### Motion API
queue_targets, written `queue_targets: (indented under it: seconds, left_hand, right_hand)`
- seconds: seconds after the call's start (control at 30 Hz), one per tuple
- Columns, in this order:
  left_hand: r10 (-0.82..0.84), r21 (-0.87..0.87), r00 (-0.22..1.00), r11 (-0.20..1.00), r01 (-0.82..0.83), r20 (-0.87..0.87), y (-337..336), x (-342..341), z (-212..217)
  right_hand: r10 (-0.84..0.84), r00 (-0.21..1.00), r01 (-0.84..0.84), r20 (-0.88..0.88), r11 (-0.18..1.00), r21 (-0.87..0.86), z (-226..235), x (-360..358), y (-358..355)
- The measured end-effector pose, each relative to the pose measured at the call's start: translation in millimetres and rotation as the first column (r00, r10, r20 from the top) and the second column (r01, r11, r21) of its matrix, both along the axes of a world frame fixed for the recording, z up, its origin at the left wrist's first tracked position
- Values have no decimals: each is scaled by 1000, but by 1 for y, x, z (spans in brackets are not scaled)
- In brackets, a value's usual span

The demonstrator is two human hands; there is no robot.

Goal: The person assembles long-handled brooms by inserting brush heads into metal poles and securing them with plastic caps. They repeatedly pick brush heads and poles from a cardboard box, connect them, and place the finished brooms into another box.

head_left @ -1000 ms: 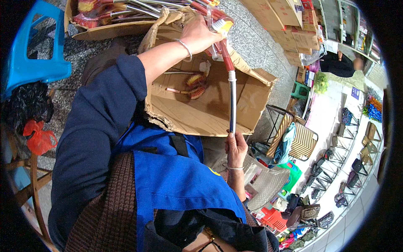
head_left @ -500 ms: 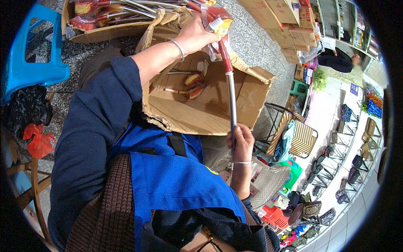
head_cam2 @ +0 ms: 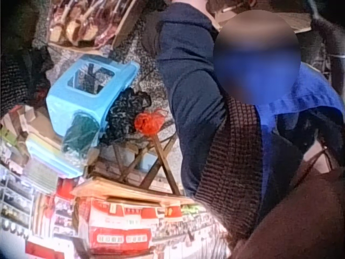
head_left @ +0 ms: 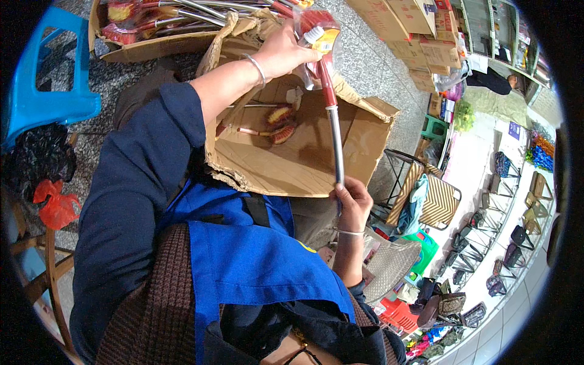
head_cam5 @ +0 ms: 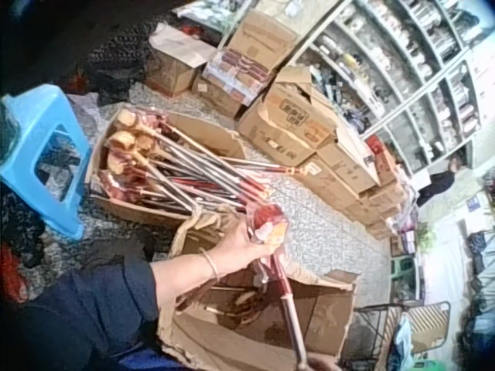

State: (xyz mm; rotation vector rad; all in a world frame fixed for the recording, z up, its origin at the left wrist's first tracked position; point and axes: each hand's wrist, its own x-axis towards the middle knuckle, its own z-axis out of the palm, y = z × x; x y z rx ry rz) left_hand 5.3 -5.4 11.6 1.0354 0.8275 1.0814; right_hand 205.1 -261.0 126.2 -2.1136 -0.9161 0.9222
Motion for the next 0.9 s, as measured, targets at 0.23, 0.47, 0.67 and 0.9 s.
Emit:
queue_targets:
  seconds: [0.23, 0.47, 0.67, 0.9]
  left_hand:
    - [-33, -73, 999, 997, 36, 41, -3, -6, 7]
    - [127, 112, 988, 987, -117, -86, 4, 13, -21]
    - [-21, 33, 973, 999, 14, 230, 0, 0, -2]
    - [140, 110, 990, 984, -137, -21, 6, 11, -19]
  right_hand:
    - [-41, 881, -25, -471, 991, -133, -1, -4, 1]
    - [164, 749, -291, 642, 952, 96, -14, -15, 4]
    - [5, 475, -134, -880, 989, -67, -1, -8, 11]
    - [209, 976, -205, 53, 976, -68, -10, -13, 1]
